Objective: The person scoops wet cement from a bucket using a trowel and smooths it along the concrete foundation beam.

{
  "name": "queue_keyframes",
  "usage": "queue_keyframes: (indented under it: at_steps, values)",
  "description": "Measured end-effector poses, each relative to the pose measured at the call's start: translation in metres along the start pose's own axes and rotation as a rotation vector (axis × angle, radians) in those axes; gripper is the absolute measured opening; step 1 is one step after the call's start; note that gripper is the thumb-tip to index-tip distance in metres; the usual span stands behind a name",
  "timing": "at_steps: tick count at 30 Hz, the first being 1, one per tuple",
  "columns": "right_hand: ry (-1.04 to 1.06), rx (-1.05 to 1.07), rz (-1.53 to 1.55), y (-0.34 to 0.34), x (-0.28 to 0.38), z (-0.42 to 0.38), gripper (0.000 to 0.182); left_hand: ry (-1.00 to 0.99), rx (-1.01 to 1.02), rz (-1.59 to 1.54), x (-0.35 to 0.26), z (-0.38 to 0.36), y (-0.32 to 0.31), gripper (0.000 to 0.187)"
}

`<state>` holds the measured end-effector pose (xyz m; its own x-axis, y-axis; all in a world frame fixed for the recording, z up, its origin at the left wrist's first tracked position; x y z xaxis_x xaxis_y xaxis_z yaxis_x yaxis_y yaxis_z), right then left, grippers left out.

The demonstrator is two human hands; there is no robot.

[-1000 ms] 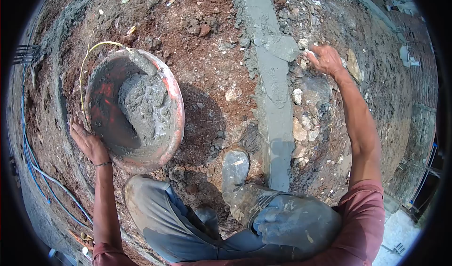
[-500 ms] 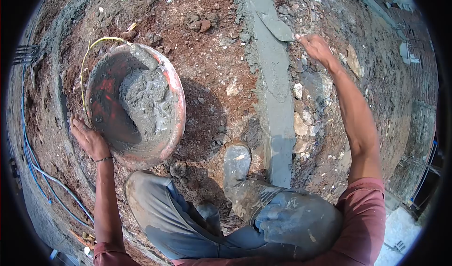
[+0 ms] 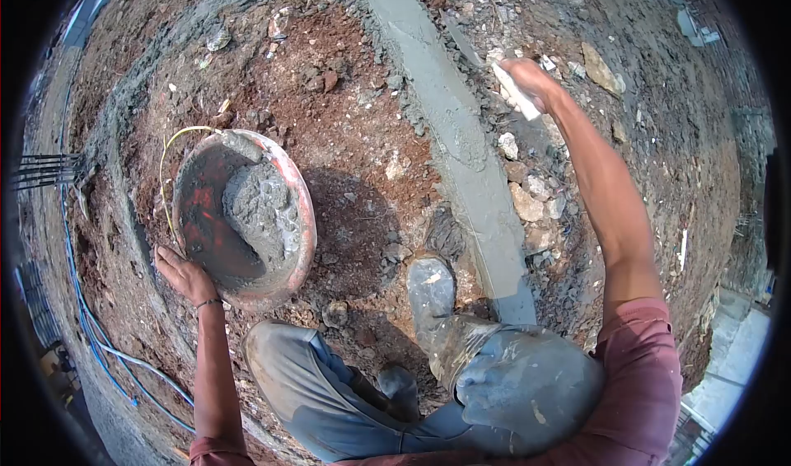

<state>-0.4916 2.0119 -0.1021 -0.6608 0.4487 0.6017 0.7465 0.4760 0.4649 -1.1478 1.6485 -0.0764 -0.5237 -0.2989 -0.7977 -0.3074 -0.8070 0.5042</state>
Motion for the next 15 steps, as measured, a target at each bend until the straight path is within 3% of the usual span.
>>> queue_keyframes:
  at_steps: [2,5,7,11,13,15]
  values:
    - [0.025,-0.107,-0.059,0.007,0.023,0.046,0.045,0.005,0.017,-0.006,-0.001,0.002,-0.001,0.064]
    - [-0.022,-0.033,-0.082,0.003,0.06,0.041,0.045,0.017,0.026,-0.013,-0.004,0.001,-0.001,0.064]
    - [-0.029,-0.026,-0.267,-0.004,0.061,0.033,0.043,0.036,0.041,0.029,-0.009,-0.003,-0.002,0.066]
    - [-0.035,-0.093,-0.23,-0.024,0.005,0.01,0.054,0.089,0.063,0.011,-0.003,0.001,-0.001,0.07]
    - [-0.157,0.084,-0.198,-0.028,-0.009,-0.04,0.063,0.071,0.073,0.058,-0.021,-0.007,-0.005,0.07]
    - [-0.077,-0.001,-0.159,-0.036,-0.057,-0.052,0.067,0.13,0.074,-0.074,-0.026,-0.011,-0.008,0.069]
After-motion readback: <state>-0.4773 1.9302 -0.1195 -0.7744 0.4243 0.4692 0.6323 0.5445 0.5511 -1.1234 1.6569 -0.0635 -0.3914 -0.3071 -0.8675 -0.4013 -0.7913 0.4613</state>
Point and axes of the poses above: each hand's wrist, its own z-axis towards the middle knuckle, its own y-axis out of the back of the hand, x = y × z, the point moved 4 cm from there along z, towards the middle knuckle, and after that the axes turned 12 degrees about -z, right-handed, at the moved point
